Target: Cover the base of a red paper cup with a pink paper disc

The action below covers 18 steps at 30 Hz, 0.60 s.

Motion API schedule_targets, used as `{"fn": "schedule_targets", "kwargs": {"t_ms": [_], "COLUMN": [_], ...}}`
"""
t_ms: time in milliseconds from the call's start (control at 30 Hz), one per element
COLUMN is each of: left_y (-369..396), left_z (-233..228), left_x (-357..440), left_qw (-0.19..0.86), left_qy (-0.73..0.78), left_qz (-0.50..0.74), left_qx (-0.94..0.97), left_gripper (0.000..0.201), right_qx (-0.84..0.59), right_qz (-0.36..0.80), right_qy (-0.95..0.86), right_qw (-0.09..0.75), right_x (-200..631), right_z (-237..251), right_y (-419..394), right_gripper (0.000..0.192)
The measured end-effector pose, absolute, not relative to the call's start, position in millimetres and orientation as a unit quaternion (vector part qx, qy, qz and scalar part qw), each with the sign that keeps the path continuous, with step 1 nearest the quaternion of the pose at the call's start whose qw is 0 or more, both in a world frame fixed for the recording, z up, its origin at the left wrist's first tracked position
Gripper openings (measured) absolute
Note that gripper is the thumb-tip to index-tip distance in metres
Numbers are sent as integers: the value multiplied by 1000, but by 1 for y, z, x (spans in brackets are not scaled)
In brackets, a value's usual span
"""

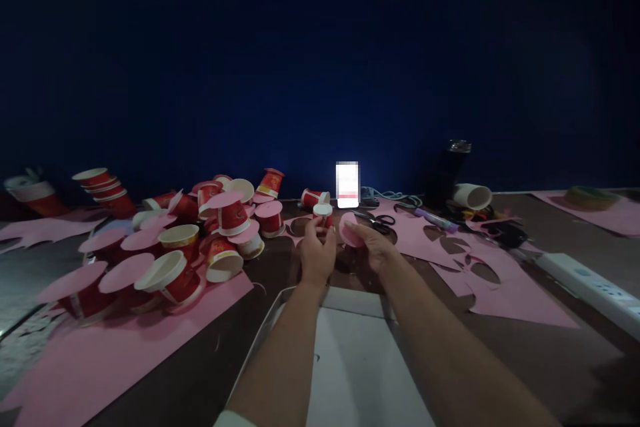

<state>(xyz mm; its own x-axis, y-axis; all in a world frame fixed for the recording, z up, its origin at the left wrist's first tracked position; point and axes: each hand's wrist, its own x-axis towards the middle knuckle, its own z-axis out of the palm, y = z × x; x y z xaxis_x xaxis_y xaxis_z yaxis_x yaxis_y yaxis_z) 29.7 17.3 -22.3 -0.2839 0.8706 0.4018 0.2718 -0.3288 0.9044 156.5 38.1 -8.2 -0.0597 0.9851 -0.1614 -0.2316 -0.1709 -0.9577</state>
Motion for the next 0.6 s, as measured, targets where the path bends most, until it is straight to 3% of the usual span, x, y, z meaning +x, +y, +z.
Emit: {"fn": "schedule_targets", "kwargs": {"t_ms": [267,433,600], "left_y": [27,34,35], "left_z": [-24,-27,-28], "left_x": [31,24,23], "left_qw": [528,555,551], "left_qy": [422,383,390], "left_qz": [587,633,640], "left_qx": [446,380,367], "left_gripper": [58,60,60], "right_qx": [-394,-346,-350], "right_qz": [686,737,726], "right_qy": [-355,-314,-255], "right_qw": [498,489,534], "right_x": [155,160,160], "right_z": [-12,-11,-9], "right_y": [34,32,32], "right_gripper": [29,40,23]}}
